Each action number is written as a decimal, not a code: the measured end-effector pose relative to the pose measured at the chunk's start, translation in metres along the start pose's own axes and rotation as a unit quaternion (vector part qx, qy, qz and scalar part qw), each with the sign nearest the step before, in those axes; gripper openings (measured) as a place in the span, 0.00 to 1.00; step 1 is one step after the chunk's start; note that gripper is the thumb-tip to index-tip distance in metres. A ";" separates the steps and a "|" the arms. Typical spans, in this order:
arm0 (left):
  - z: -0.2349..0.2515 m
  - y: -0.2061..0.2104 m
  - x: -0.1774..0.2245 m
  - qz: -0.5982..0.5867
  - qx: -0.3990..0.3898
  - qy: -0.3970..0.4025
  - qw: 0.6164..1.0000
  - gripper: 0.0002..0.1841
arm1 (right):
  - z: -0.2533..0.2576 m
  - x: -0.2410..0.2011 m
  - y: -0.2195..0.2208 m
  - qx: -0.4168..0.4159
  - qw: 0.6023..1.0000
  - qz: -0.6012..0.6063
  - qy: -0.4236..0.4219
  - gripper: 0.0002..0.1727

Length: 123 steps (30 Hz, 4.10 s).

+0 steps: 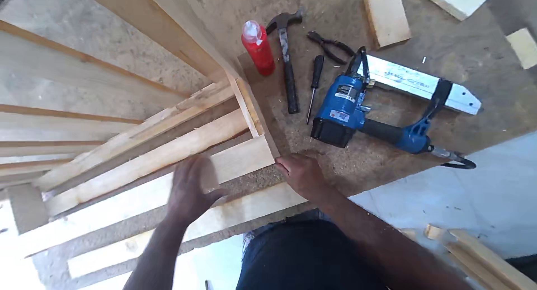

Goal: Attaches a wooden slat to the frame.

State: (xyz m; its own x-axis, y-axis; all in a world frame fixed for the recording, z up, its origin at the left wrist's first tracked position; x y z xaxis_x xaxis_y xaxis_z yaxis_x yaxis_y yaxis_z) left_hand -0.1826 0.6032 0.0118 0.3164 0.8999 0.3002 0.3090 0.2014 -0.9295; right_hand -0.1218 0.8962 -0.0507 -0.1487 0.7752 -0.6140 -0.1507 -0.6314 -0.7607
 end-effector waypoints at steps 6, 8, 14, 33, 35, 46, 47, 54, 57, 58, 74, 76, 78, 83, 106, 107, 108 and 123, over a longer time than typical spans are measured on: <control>0.057 0.038 0.071 0.051 -0.004 0.061 0.997 0.62 | 0.007 0.002 -0.002 -0.010 0.999 0.012 -0.029 0.09; 0.061 0.040 0.071 0.064 -0.009 0.068 0.996 0.60 | 0.007 0.000 -0.001 -0.019 1.000 0.004 -0.023 0.09; 0.061 0.039 0.072 0.074 -0.003 0.075 0.994 0.58 | 0.009 -0.003 -0.002 -0.034 0.999 0.006 0.007 0.06; 0.063 0.038 0.070 0.047 0.009 0.093 0.995 0.57 | 0.007 -0.006 0.000 -0.040 0.999 0.003 0.035 0.06; 0.063 0.038 0.071 0.045 0.008 0.087 0.995 0.57 | 0.008 -0.005 0.000 -0.039 0.998 0.013 0.037 0.05; 0.058 0.038 0.072 0.037 0.004 0.063 0.997 0.57 | 0.005 -0.006 -0.002 -0.035 0.999 0.001 0.024 0.06; 0.060 0.039 0.072 0.040 0.013 0.065 0.997 0.57 | 0.006 -0.006 -0.002 -0.031 0.999 -0.002 0.018 0.05; 0.064 0.041 0.068 0.043 -0.004 0.055 0.998 0.57 | 0.009 -0.006 0.001 -0.042 0.999 0.002 0.028 0.06; 0.064 0.042 0.072 0.065 -0.015 0.041 0.997 0.59 | 0.007 -0.005 0.002 -0.019 1.000 -0.013 0.018 0.06; 0.064 0.043 0.074 0.070 -0.024 0.035 0.997 0.60 | 0.007 -0.005 0.001 -0.010 1.000 -0.016 0.011 0.06; -0.052 -0.025 -0.160 0.105 -0.100 -0.176 0.974 0.58 | 0.008 -0.008 -0.002 0.001 0.990 -0.096 -0.101 0.10; -0.052 -0.024 -0.160 0.097 -0.094 -0.162 0.978 0.57 | 0.008 -0.009 -0.003 -0.006 0.990 -0.098 -0.104 0.09; -0.053 -0.025 -0.159 0.097 -0.087 -0.151 0.980 0.56 | 0.009 -0.009 -0.002 -0.015 0.990 -0.095 -0.101 0.09; -0.055 -0.029 -0.157 0.113 -0.085 -0.147 0.979 0.55 | 0.010 -0.008 -0.001 -0.023 0.991 -0.089 -0.098 0.09; -0.062 -0.024 -0.154 0.105 -0.093 -0.165 0.976 0.56 | 0.009 -0.002 0.003 -0.019 0.996 -0.042 -0.076 0.09; -0.061 -0.024 -0.154 0.107 -0.092 -0.165 0.976 0.55 | 0.009 -0.002 0.004 -0.014 0.996 -0.040 -0.076 0.09; -0.061 -0.024 -0.154 0.107 -0.092 -0.165 0.976 0.56 | 0.009 -0.001 0.004 -0.012 0.996 -0.038 -0.076 0.09; -0.057 -0.022 -0.157 0.100 -0.098 -0.167 0.976 0.57 | 0.009 -0.003 0.004 -0.013 0.996 -0.051 -0.068 0.09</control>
State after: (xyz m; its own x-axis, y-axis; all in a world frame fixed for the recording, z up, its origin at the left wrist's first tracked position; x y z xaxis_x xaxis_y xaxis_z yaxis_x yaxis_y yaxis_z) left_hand -0.1885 0.4355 -0.0023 0.0887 0.9961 0.0005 0.4462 -0.0393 -0.8940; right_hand -0.1304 0.8913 -0.0501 -0.2660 0.8239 -0.5005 -0.1458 -0.5476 -0.8239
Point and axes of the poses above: each hand's wrist, its own z-axis towards the middle knuckle, its own y-axis out of the palm, x = y × z, the point moved 6 cm from there along z, towards the middle knuckle, and after that the axes turned 8 degrees about -z, right-handed, at the moved point
